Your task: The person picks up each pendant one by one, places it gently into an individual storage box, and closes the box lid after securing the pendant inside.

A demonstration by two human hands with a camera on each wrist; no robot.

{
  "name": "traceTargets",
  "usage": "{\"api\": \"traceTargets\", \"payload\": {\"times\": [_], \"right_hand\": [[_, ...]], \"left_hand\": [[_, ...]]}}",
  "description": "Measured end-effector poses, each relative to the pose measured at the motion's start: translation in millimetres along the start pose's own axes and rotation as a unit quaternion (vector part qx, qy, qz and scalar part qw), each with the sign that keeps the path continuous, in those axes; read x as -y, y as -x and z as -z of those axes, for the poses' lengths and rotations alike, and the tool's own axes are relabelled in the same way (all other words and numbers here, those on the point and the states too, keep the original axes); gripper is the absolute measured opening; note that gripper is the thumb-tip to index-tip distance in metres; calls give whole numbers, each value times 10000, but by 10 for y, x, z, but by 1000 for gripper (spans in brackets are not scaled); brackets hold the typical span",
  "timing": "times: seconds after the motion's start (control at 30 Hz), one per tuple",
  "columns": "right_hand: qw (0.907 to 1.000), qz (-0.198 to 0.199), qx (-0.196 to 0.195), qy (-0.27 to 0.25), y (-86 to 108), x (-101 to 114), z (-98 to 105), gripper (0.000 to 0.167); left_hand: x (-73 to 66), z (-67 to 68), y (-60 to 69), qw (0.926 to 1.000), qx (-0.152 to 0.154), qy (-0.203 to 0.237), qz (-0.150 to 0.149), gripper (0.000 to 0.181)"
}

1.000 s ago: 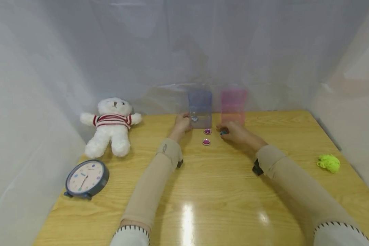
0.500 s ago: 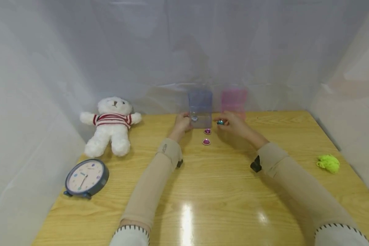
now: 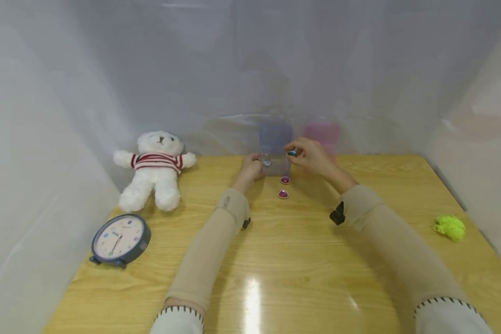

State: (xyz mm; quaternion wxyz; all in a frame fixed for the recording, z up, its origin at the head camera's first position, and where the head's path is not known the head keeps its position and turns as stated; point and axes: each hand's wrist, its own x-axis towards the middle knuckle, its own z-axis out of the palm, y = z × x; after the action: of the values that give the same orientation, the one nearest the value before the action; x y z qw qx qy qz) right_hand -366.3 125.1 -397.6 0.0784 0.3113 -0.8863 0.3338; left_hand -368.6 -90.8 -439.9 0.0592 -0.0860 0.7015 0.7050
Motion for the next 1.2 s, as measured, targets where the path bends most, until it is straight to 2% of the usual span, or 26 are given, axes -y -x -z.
{"api": "traceTargets", "payload": {"times": [0.2, 0.5, 0.67, 0.9, 1.2], "right_hand": [[9999, -47, -81, -43, -93, -23, -90, 28], [9955, -533, -173, -759, -183, -62, -223, 32], [9934, -596, -204, -956, -231, -97, -288, 34], [9964, -548, -185, -621, -287, -160, -377, 40], [9979, -585, -53, -284, -327, -253, -478, 41]], "left_hand": [[9, -33, -2, 10000, -11, -67, 57, 58], [17, -50, 0, 9996, -14, -277, 35, 57], [18, -38, -9, 9997, -11, -251, -18, 57], [-12, -31, 28, 9998, -142, -83, 94, 58], [7, -33, 60, 9997, -253, -20, 60, 58]]}}
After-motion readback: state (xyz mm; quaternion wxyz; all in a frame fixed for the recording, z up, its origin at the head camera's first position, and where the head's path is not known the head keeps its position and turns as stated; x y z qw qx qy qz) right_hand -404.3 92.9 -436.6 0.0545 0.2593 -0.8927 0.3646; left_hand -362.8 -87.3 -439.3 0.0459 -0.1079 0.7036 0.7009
